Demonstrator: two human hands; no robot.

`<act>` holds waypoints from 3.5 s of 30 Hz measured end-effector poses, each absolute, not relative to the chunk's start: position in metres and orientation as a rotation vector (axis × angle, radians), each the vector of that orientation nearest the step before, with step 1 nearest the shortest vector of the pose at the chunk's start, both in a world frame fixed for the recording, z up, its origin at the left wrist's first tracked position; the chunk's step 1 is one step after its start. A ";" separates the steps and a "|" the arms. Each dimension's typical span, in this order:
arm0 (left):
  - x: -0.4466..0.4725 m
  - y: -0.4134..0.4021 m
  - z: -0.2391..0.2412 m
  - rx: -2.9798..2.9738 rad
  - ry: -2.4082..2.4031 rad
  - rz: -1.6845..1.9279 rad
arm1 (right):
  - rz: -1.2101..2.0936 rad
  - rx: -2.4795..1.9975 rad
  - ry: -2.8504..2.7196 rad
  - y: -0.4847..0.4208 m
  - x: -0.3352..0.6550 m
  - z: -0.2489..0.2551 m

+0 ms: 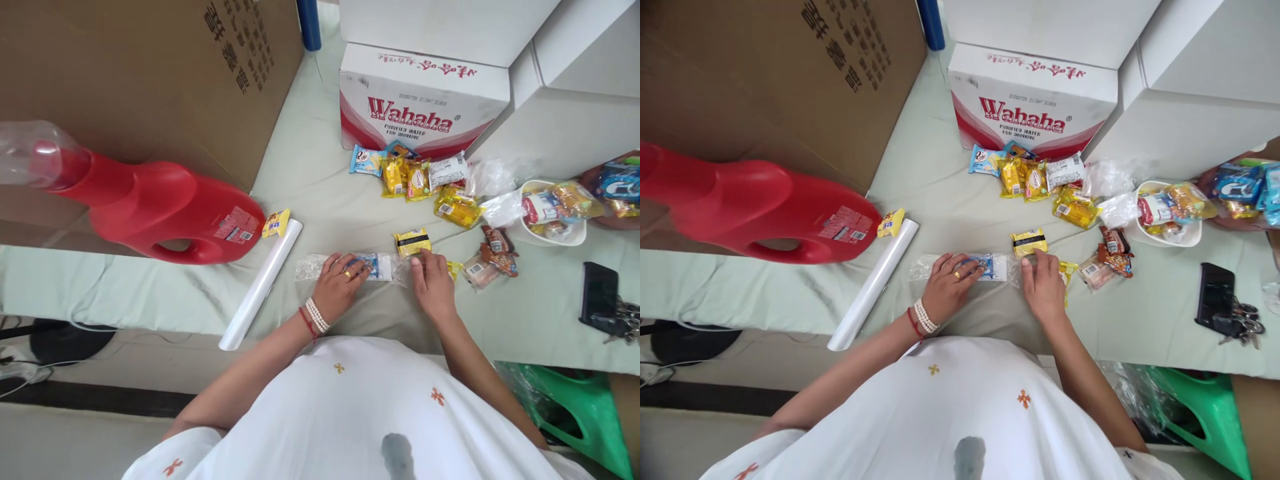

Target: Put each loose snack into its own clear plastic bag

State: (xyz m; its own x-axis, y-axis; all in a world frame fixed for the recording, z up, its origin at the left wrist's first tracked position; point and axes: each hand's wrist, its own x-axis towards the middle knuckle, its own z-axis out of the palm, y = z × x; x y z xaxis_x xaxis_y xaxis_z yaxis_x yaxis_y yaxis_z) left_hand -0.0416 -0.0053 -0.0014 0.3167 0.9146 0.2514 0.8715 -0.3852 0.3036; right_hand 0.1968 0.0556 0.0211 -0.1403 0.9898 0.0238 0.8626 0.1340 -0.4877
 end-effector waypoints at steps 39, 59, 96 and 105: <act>-0.063 -0.015 0.034 1.643 1.897 0.561 | 0.642 -1.189 -2.566 0.029 0.139 0.019; -0.003 0.035 0.011 1.797 1.719 0.712 | 1.872 -1.135 -1.309 0.037 0.163 -0.006; -0.076 -0.041 0.005 1.855 1.628 0.916 | -0.248 -2.034 -2.283 0.203 0.458 0.052; -0.093 -0.058 -0.006 1.782 1.859 0.871 | -0.130 -1.955 -2.526 0.184 0.452 0.084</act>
